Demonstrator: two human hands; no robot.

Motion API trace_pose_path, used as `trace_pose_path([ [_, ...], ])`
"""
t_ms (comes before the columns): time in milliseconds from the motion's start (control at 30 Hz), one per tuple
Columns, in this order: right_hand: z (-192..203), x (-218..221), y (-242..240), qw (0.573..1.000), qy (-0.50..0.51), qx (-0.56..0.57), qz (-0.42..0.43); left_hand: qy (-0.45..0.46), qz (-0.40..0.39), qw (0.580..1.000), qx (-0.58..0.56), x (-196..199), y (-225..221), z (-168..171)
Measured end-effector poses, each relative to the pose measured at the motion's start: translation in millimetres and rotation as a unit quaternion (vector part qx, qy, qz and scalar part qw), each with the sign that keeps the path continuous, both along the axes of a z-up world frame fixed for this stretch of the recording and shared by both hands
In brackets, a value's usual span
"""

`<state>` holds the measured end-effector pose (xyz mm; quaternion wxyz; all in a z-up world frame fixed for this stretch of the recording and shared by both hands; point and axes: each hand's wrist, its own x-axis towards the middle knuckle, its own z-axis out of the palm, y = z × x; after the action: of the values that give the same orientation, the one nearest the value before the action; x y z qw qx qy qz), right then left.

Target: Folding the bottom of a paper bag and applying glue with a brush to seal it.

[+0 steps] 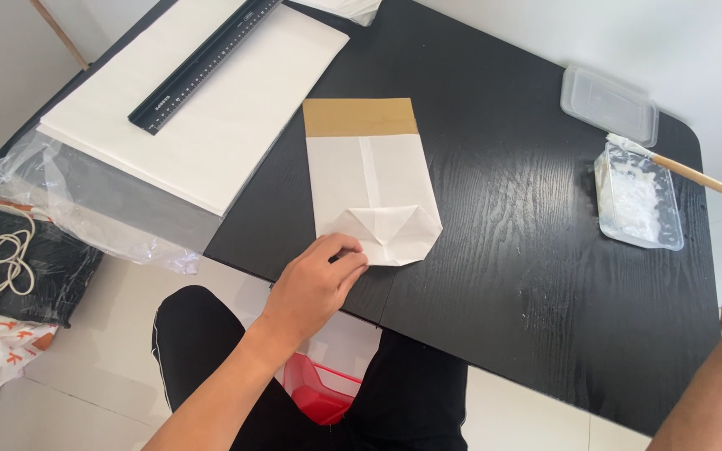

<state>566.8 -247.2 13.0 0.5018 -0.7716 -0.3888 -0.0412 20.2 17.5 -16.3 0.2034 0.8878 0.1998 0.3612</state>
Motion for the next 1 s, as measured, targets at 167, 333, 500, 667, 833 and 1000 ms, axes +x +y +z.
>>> trace_pose_path([
  [167, 8.3, -28.4, 3.2, 0.986, 0.141, 0.072, 0.043, 0.017, -0.009, 1.0, -0.016, 4.5, 3.8, -0.9],
  [333, 28.5, -108.0, 23.5, 0.966, 0.22, 0.11, 0.073, -0.014, -0.025, 0.999, 0.015, 0.8, 3.5, -0.6],
  [500, 19.4, -172.3, 32.8, 0.933, 0.292, 0.142, 0.158, -0.025, -0.036, 0.999, 0.024, -2.5, 1.6, 0.8],
  [667, -3.6, -195.3, 28.2, 0.914, 0.323, 0.143, 0.199, -0.028, -0.036, 0.997, 0.056, -2.5, 0.3, 3.1],
  [833, -20.9, -211.7, 22.8, 0.917, 0.32, 0.119, 0.207, -0.024, -0.018, 0.995, 0.098, 0.8, -0.8, 0.9],
  [1000, -30.4, -226.0, 22.4, 0.897, 0.358, 0.125, 0.228, 0.031, -0.002, 0.995, 0.097, 3.3, -1.3, 3.1],
])
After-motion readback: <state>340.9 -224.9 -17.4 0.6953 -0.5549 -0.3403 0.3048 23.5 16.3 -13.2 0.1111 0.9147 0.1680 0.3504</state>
